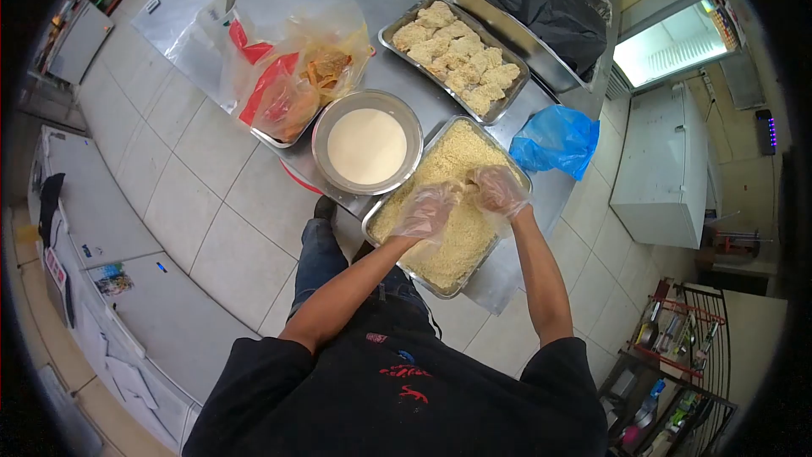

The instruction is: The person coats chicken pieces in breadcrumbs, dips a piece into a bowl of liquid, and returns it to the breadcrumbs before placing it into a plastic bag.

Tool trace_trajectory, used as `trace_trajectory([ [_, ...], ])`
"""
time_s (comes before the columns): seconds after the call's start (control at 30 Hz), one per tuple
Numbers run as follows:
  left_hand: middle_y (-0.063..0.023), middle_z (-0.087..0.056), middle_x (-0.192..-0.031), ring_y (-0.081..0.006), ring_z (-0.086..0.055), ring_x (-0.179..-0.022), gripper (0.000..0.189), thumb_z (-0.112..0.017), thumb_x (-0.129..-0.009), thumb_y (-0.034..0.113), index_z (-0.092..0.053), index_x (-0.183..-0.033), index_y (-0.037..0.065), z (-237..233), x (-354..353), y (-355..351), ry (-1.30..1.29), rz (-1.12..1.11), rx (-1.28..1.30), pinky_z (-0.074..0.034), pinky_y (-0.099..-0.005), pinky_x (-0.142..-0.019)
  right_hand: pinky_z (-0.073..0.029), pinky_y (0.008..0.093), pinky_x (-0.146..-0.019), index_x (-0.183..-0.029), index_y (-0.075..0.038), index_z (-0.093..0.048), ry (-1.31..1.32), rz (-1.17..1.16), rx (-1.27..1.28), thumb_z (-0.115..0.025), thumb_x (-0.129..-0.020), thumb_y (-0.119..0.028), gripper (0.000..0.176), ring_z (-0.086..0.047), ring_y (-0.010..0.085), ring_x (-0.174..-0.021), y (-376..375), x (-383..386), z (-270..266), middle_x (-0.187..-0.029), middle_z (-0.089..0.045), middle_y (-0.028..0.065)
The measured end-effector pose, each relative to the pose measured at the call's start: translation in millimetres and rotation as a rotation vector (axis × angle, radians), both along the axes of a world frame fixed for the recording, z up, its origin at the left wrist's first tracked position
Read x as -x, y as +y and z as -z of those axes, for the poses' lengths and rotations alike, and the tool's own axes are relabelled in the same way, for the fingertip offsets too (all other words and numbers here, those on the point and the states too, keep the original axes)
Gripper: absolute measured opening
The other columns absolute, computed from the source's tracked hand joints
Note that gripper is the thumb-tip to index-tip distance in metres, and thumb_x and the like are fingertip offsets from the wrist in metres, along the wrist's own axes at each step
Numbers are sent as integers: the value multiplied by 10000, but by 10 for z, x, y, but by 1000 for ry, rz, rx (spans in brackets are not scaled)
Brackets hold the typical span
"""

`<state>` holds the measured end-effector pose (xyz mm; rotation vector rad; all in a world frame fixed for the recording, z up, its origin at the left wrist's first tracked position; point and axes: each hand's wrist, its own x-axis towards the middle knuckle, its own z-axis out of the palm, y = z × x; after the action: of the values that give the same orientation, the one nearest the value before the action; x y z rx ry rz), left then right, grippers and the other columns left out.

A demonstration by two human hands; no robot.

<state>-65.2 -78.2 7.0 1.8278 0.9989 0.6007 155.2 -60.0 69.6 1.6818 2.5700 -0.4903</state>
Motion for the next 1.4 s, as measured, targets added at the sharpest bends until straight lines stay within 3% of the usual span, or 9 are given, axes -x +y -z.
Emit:
trace_trajectory([
  [0.3, -200, -650, -1069, -336, -607, -1029, 387, -531, -930, 392, -656, -1090, 63, -449, 124, -13, 188, 38, 18, -453, -435, -930, -520, 420, -748, -970, -98, -679, 91, 83, -19, -638, -813, -318, 273, -640, 324, -844, -106, -45, 23, -882, -664, 144],
  [0.4, -189, -650, -1024, -328, -615, -990, 377, -544, -924, 387, -647, -1067, 54, -274, 142, -9, 132, 95, -181, -468, -429, -888, -517, 417, -748, -984, -96, -685, 86, 155, 65, -651, -812, -333, 295, -641, 324, -840, -81, 2, -151, -878, -665, 148],
  [0.5, -176, -643, -985, -318, -615, -963, 338, -541, -933, 348, -630, -1078, 57, -358, 177, -29, -58, 89, 82, -475, -415, -863, -511, 405, -727, -1006, -90, -692, 140, 162, 36, -664, -801, -337, 323, -640, 309, -810, -99, -151, -115, -856, -664, 153],
  [0.6, -156, -640, -991, -303, -610, -973, 320, -526, -947, 323, -612, -1108, 61, -238, 153, -50, 138, 142, -256, -473, -408, -870, -503, 392, -679, -995, -64, -704, 211, 182, 75, -668, -783, -295, 316, -638, 288, -744, -55, -321, 20, -810, -665, 157],
  [0.7, -140, -641, -1031, -283, -603, -1008, 333, -507, -961, 326, -597, -1138, 59, -269, 143, -64, 8, 140, 68, -469, -399, -883, -493, 379, -631, -957, -27, -707, 291, 296, 173, -665, -760, -230, 286, -630, 258, -678, -74, -306, -313, -763, -670, 138],
  [0.77, -140, -644, -1043, -282, -609, -1007, 333, -505, -964, 330, -597, -1132, 57, 214, -9, -139, -177, 51, 164, -476, -388, -880, -486, 371, -602, -922, -5, -705, 348, 335, 125, -662, -745, -193, 262, -621, 241, -635, -133, -285, -501, -733, -671, 124],
  [0.97, -209, -645, -1097, -315, -616, -1053, 411, -486, -965, 371, -609, -1183, 45, -437, 106, -21, 65, 187, 48, -470, -400, -920, -471, 327, -562, -919, 18, -700, 395, 516, 163, -689, -772, -132, 211, -587, 150, -595, -142, -275, -897, -684, -657, 87],
  [1.2, -240, -617, -1169, -371, -583, -1090, 481, -453, -968, 458, -661, -1149, 64, -374, -76, -6, 156, 194, 66, -444, -442, -943, -438, 300, -518, -816, 3, -714, 517, 687, 197, -744, -742, -167, 188, -543, 102, -541, -115, -449, -652, -611, -626, 30],
  [1.4, -211, -478, -1410, -362, -434, -1307, 515, -380, -1009, 461, -606, -1259, 72, -690, -8, 38, 252, 513, -12, -317, -433, -1118, -420, 302, -489, -719, 5, -709, 450, 802, 131, -757, -686, -220, 232, -559, 105, -526, -80, -475, -402, -573, -628, 34],
])
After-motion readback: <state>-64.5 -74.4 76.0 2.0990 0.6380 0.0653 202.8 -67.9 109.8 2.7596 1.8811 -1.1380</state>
